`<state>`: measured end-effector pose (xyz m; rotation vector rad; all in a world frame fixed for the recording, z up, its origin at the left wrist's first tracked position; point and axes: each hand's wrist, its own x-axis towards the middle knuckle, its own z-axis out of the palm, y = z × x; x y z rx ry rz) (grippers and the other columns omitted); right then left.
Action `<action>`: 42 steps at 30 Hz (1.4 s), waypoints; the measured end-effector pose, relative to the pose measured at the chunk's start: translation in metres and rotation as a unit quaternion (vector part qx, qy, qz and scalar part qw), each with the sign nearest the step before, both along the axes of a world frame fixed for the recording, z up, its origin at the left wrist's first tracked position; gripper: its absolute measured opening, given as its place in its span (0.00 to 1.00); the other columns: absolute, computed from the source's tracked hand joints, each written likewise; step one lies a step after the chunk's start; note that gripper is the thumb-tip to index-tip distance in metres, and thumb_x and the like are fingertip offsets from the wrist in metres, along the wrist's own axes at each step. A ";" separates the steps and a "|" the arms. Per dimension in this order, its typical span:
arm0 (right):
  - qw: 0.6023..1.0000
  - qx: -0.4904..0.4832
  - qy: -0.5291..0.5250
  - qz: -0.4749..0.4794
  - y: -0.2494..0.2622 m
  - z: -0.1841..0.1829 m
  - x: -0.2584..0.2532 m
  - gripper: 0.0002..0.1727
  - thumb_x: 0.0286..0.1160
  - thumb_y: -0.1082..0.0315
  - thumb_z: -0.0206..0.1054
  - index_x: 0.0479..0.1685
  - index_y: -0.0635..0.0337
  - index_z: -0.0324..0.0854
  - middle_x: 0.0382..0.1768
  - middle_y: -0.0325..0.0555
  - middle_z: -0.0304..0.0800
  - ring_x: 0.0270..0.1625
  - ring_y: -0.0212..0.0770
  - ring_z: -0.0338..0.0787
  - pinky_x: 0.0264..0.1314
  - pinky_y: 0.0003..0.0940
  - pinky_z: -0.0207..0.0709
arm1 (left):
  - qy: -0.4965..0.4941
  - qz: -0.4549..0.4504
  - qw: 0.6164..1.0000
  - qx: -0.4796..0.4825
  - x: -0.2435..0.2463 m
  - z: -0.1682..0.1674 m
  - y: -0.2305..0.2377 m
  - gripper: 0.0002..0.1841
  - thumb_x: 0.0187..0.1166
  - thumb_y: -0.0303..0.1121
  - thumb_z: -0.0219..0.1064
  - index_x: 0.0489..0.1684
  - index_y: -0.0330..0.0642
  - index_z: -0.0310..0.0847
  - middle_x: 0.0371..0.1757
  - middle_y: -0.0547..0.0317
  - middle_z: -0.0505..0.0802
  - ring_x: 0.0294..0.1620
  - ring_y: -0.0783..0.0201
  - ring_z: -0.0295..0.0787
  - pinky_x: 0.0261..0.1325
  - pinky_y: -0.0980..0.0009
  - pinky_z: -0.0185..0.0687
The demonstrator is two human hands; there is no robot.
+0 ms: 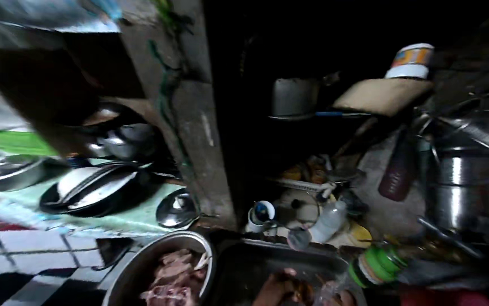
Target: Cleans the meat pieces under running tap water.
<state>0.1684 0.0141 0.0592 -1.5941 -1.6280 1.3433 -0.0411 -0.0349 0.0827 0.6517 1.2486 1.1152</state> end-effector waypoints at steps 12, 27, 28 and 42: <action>0.989 0.141 -0.030 0.024 -0.011 0.017 -0.024 0.18 0.77 0.65 0.70 0.58 0.70 0.86 0.53 0.61 0.92 0.58 0.53 0.92 0.68 0.52 0.83 | -0.055 0.064 0.994 0.075 0.009 -0.022 0.005 0.26 0.71 0.16 0.70 0.68 0.30 0.67 0.48 0.45 0.92 0.44 0.54 0.94 0.51 0.58 0.93; 0.942 0.311 -0.124 0.027 -0.033 0.034 -0.070 0.08 0.72 0.73 0.69 0.43 0.68 0.91 0.41 0.59 0.94 0.39 0.54 0.96 0.44 0.51 0.90 | 0.024 0.174 0.977 0.124 0.019 -0.009 0.001 0.28 0.65 0.16 0.75 0.65 0.30 0.70 0.41 0.51 0.94 0.42 0.62 0.93 0.50 0.65 0.91; 0.945 0.302 -0.125 0.029 -0.032 0.034 -0.071 0.08 0.72 0.73 0.69 0.43 0.68 0.91 0.41 0.58 0.94 0.39 0.54 0.96 0.44 0.51 0.90 | 0.018 0.176 0.977 0.116 0.019 -0.009 0.000 0.28 0.65 0.15 0.75 0.65 0.30 0.69 0.41 0.51 0.93 0.41 0.63 0.93 0.50 0.66 0.90; 0.990 0.013 -0.086 0.115 -0.016 0.045 -0.070 0.15 0.84 0.67 0.63 0.58 0.68 0.87 0.52 0.60 0.92 0.50 0.52 0.94 0.60 0.50 0.86 | 0.139 0.190 0.958 0.165 0.015 -0.025 -0.018 0.28 0.65 0.17 0.77 0.66 0.32 0.73 0.40 0.53 0.95 0.40 0.62 0.95 0.48 0.64 0.93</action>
